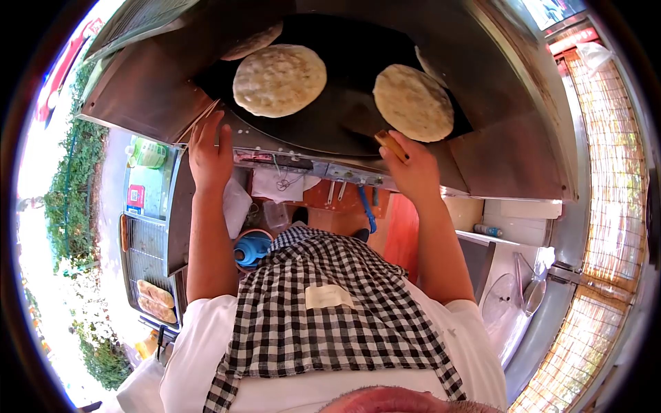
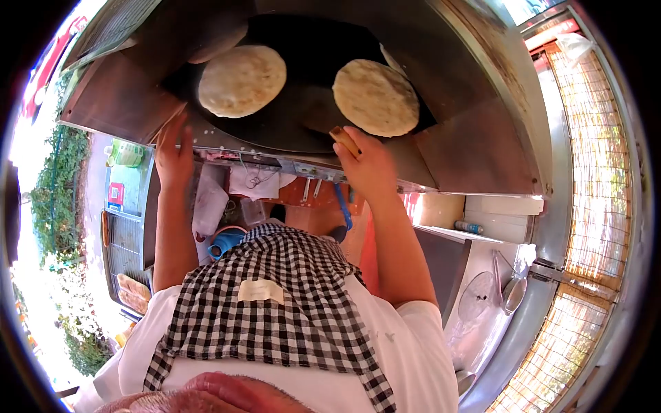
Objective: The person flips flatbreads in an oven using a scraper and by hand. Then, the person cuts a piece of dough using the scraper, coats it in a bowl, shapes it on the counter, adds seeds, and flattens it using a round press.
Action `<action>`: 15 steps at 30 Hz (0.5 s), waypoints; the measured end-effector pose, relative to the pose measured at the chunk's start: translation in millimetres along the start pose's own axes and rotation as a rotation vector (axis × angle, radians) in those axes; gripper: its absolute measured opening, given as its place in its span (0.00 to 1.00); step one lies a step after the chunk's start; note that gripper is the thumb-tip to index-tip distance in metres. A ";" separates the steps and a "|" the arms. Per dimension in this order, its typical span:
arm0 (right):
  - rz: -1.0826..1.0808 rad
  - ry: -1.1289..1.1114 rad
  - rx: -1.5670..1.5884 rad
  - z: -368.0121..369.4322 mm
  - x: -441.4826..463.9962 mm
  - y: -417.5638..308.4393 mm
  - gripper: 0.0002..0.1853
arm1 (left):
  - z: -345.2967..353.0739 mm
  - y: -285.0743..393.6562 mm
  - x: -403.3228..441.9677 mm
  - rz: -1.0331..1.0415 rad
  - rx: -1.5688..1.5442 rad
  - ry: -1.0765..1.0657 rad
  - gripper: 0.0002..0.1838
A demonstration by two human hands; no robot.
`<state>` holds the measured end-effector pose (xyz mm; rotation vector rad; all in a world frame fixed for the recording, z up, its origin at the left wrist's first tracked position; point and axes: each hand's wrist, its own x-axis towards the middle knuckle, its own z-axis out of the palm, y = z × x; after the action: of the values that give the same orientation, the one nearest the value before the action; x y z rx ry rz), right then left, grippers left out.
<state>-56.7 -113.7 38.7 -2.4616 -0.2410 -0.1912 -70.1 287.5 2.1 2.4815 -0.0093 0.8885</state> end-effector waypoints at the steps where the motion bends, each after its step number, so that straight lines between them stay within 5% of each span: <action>1: 0.026 -0.026 -0.013 6.4 10.3 -6.9 0.23 | -5.4 -8.7 -2.5 -0.018 -0.012 -0.009 0.15; 15: -0.081 -0.016 -0.032 97.6 150.4 -32.1 0.23 | -43.8 -57.9 -21.7 -0.101 -0.082 -0.031 0.16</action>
<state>90.0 -9.4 11.3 -2.4875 -0.3475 -0.2114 -103.4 354.9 -8.1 2.3967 0.0676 0.7916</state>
